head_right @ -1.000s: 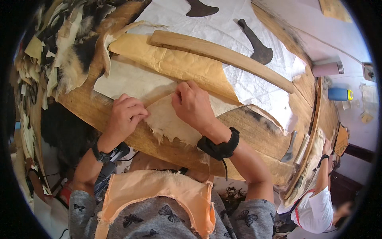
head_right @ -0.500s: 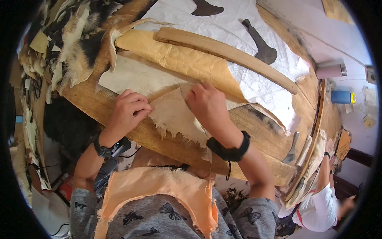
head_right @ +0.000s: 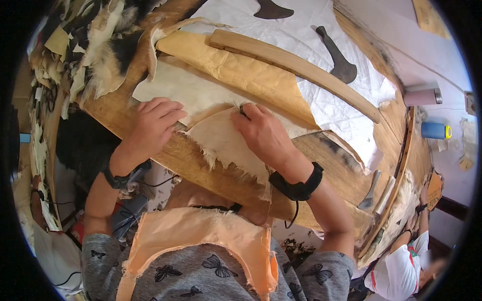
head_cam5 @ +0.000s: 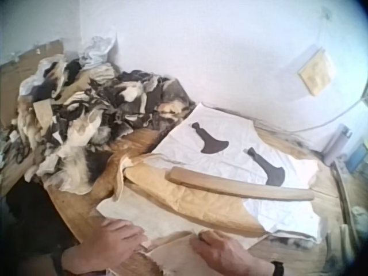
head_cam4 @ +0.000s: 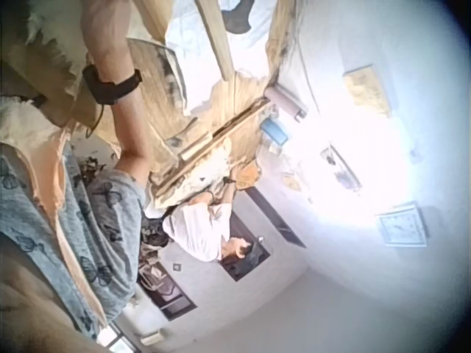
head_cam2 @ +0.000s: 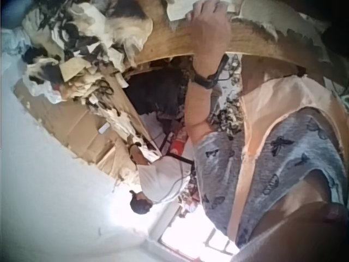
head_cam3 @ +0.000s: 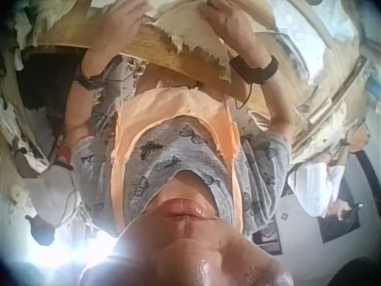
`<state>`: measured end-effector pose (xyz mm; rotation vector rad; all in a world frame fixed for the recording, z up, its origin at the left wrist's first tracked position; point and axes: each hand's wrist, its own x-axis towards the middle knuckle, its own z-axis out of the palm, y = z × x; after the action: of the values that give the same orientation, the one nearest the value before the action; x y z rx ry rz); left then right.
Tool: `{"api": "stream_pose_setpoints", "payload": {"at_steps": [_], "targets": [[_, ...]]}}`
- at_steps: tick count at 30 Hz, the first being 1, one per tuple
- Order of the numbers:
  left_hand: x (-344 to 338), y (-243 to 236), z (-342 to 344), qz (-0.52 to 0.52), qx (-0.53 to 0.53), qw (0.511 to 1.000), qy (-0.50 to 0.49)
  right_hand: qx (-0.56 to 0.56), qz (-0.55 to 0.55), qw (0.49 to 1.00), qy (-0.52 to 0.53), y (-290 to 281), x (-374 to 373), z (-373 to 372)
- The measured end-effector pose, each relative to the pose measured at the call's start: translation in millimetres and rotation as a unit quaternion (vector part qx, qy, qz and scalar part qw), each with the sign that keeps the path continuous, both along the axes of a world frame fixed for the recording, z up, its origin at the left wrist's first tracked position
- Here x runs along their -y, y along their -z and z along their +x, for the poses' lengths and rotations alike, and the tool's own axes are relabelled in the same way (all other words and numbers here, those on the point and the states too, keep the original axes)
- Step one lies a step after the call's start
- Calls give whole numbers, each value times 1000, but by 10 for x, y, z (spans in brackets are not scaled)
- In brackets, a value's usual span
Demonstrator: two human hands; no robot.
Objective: The recorder trims and prepares animal skins using a crescent knife and then performs manual sewing on the material.
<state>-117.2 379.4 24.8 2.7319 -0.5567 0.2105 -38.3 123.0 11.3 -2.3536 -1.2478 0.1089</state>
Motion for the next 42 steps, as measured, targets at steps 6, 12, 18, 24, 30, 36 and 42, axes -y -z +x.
{"api": "stream_pose_setpoints", "payload": {"at_steps": [6,12,18,24,30,36,42], "targets": [[-9,7,15,69,-14,996,56,11,-16,1000,-11,-62,-18,-2],[35,31,73,144,9,985,93,46,6,999,-18,11,-36,5],[-60,49,202,-5,13,1000,21,61,-20,997,-52,11,-13,16],[-71,53,266,-213,-118,958,-154,69,-28,995,-68,27,-4,25],[-16,-16,133,-30,-9,999,-17,72,-14,995,-61,38,-3,16],[82,52,-52,26,12,999,-16,66,-1,997,-29,69,-18,-11],[334,118,-42,-168,-14,978,-125,57,-11,998,-6,60,-28,-27]]}}
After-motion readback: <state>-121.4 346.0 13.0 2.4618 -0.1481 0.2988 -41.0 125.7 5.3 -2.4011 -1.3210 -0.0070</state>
